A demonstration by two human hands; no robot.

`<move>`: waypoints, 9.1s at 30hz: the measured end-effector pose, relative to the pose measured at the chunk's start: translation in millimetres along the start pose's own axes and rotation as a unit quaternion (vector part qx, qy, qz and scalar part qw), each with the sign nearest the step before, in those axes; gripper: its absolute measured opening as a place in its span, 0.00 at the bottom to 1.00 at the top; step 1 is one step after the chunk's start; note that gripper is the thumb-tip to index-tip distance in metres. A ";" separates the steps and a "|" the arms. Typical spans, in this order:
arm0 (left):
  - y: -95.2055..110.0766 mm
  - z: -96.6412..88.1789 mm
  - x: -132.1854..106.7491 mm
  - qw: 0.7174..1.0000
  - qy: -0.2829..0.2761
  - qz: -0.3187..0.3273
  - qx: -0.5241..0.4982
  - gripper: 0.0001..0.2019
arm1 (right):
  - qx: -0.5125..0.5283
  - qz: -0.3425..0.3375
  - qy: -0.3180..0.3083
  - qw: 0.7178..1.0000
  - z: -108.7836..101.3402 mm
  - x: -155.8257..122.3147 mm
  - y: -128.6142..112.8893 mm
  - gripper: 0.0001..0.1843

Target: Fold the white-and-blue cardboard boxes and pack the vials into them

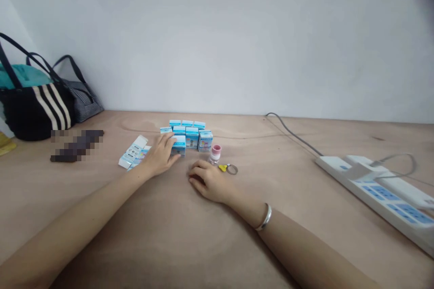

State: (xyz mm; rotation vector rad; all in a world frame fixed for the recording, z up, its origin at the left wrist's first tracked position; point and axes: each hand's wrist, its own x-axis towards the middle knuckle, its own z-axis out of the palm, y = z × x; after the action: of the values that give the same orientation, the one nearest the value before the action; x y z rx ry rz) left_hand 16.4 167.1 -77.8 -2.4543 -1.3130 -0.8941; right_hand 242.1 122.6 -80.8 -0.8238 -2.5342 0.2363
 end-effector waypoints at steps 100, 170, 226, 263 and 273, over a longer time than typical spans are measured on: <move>47.3 -55.1 -13.9 0.975 -0.124 -0.043 -0.181 0.26 | -0.189 -0.120 0.052 0.973 -35.5 10.2 -0.8 0.09; 33.2 -65.5 -8.5 0.959 -0.257 -0.059 -0.103 0.20 | -0.298 0.203 -0.109 0.926 -11.0 5.3 -32.2 0.17; 21.6 -28.8 -47.2 0.917 -0.147 -0.205 -0.310 0.15 | -0.110 0.038 0.011 0.993 -1.6 14.0 -34.4 0.13; 30.7 -30.1 -53.4 0.995 -0.047 0.040 -0.081 0.12 | -0.182 0.019 0.010 0.983 -4.1 1.2 -20.7 0.20; 30.1 -24.3 -53.7 0.988 -0.087 0.067 -0.113 0.07 | -0.177 0.027 0.009 0.984 -3.3 1.4 -21.4 0.19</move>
State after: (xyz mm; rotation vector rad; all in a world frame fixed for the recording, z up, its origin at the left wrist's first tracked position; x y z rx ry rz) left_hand 8.4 102.2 -88.3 -2.8144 -1.1363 -0.8538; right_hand 231.7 106.2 -71.0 -1.0218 -2.5767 -0.2115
